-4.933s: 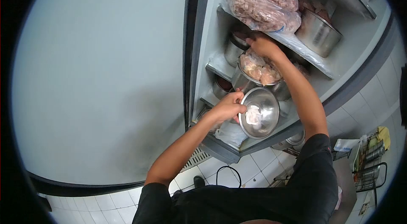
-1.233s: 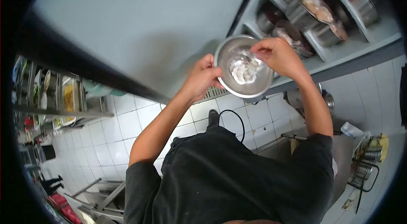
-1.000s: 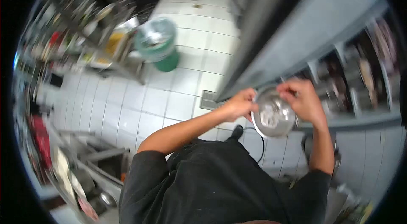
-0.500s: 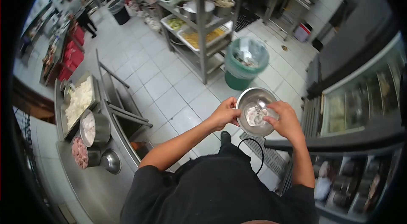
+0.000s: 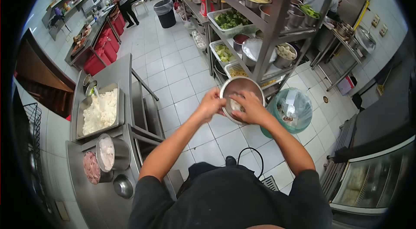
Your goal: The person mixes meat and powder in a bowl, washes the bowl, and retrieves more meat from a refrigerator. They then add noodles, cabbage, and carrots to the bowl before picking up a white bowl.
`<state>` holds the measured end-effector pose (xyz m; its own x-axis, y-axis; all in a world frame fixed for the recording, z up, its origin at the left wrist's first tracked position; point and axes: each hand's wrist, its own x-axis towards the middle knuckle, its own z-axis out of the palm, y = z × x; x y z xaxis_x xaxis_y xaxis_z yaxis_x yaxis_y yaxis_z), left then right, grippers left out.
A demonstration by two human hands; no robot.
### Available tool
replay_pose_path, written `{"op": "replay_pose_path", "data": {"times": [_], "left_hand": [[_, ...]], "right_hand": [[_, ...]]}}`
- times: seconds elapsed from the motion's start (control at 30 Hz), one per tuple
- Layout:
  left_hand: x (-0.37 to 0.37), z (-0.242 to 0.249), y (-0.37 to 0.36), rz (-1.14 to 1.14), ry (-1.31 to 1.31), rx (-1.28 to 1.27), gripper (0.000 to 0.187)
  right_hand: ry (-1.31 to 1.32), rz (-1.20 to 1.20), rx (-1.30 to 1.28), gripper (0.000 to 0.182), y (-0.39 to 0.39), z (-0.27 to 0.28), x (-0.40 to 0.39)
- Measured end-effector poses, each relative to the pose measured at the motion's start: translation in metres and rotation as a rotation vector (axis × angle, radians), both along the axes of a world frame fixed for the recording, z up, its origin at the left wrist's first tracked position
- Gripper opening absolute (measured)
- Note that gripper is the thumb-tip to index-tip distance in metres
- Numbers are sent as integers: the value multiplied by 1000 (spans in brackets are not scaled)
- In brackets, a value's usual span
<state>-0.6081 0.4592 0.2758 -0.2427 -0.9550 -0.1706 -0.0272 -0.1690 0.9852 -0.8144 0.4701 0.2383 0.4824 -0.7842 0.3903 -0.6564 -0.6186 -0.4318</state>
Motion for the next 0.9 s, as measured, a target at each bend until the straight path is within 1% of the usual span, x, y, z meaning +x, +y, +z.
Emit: {"op": "replay_pose_path", "data": {"times": [0.1,0.17,0.23,0.27,0.37,0.4,0.5,0.57,0.6,0.67,0.7,0.73,0.83,0.87,0.9], "left_hand": [[33,18,-89,58,-72,-101,22],[48,27,-154,75,-69,-122,21],[59,26,-226,12,-32,-154,20],[56,35,-255,-29,-61,-167,20],[33,62,-330,-140,-157,-275,20],[24,61,-358,-184,-126,-289,21],[-6,76,-400,-317,-159,-392,22],[-21,91,-409,-244,-409,-658,23],[-24,94,-413,-197,-530,-793,25],[-25,95,-426,-150,-488,-815,26],[-23,94,-432,-116,-469,-823,28],[-19,95,-440,-107,-558,-816,25],[2,83,-461,-241,-262,-484,22],[5,72,-466,-260,-169,-388,21],[11,56,-474,-281,-83,-295,21]], "right_hand": [[-7,43,-85,43,-92,13,39],[-22,59,-98,35,-153,21,53],[-19,42,-83,29,-213,26,58],[-10,10,-74,26,-238,28,58],[22,-191,-22,24,-291,44,52],[27,-299,33,23,-304,51,48],[82,-602,199,23,-327,64,32],[166,-792,281,25,-341,63,18],[157,-892,343,27,-340,69,18],[132,-945,322,28,-348,48,3],[123,-963,309,29,-351,34,-6],[113,-956,391,31,-353,29,-12],[56,-1167,553,42,-363,23,-13],[64,-1252,613,53,-364,21,-10],[81,-1269,635,52,-369,15,-6]]}}
